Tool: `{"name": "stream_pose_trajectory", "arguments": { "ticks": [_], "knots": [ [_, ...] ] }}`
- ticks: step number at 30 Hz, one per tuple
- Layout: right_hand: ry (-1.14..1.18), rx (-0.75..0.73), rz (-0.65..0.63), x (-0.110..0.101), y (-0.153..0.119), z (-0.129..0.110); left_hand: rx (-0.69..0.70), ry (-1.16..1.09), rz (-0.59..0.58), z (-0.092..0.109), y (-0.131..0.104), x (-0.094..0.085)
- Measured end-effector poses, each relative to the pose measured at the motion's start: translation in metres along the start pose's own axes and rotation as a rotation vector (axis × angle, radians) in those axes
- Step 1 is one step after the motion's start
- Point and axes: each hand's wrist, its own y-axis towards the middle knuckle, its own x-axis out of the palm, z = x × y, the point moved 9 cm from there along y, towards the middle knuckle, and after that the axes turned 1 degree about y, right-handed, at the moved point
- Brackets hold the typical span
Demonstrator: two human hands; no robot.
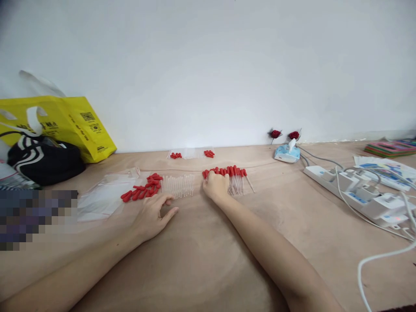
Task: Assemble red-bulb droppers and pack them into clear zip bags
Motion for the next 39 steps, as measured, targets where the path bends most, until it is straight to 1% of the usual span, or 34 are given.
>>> {"name": "stream_pose_trajectory", "arguments": {
  "ticks": [3, 5, 8, 10, 12, 13, 15, 18, 19, 21, 24, 26, 29, 32, 34, 36, 38, 39],
  "knots": [
    [-0.006, 0.006, 0.0, 0.001, 0.0, 0.002, 0.012, 0.008, -0.013, 0.001, 0.0, 0.001],
    [-0.017, 0.016, 0.032, -0.003, -0.002, 0.002, 0.006, 0.013, -0.007, 0.0, -0.001, 0.001],
    [-0.026, -0.017, 0.088, -0.01, -0.004, -0.008, -0.017, 0.011, 0.016, 0.001, -0.001, 0.0],
    [-0.021, -0.032, 0.055, -0.009, -0.004, -0.017, -0.037, 0.017, 0.02, 0.001, 0.001, 0.0],
    [-0.017, -0.013, -0.018, -0.003, -0.002, -0.024, -0.079, 0.044, 0.023, -0.006, 0.006, -0.005],
    [-0.017, 0.004, -0.053, 0.001, -0.001, -0.027, -0.109, 0.065, 0.032, -0.013, 0.009, -0.009],
    [-0.016, 0.027, -0.101, 0.006, 0.002, -0.032, -0.186, 0.12, 0.059, -0.034, 0.016, -0.021],
    [-0.01, 0.052, -0.148, 0.013, 0.007, -0.037, -0.316, 0.227, 0.077, -0.076, 0.023, -0.039],
    [-0.008, 0.058, -0.16, 0.014, 0.009, -0.038, -0.334, 0.26, 0.065, -0.088, 0.025, -0.041],
    [-0.003, 0.066, -0.181, 0.017, 0.011, -0.04, -0.319, 0.289, 0.022, -0.103, 0.03, -0.04],
    [0.006, 0.068, -0.199, 0.018, 0.012, -0.043, -0.249, 0.28, -0.031, -0.109, 0.036, -0.033],
    [0.014, 0.064, -0.202, 0.019, 0.011, -0.045, -0.223, 0.287, -0.035, -0.108, 0.041, -0.03],
    [0.022, 0.054, -0.19, 0.016, 0.01, -0.047, -0.194, 0.301, -0.015, -0.103, 0.046, -0.031],
    [0.028, 0.02, -0.158, 0.006, 0.007, -0.047, -0.122, 0.255, 0.049, -0.088, 0.047, -0.037],
    [0.041, -0.027, -0.133, -0.005, 0.001, -0.044, -0.076, 0.169, 0.099, -0.071, 0.043, -0.041],
    [0.065, -0.094, -0.11, -0.014, -0.009, -0.037, -0.046, 0.065, 0.107, -0.05, 0.035, -0.039],
    [0.106, -0.178, -0.093, -0.019, -0.024, -0.027, 0.002, -0.029, 0.04, -0.025, 0.027, -0.026],
    [0.173, -0.281, -0.07, -0.022, -0.034, -0.025, 0.03, -0.073, 0.001, -0.012, 0.022, -0.018]
  ]
}}
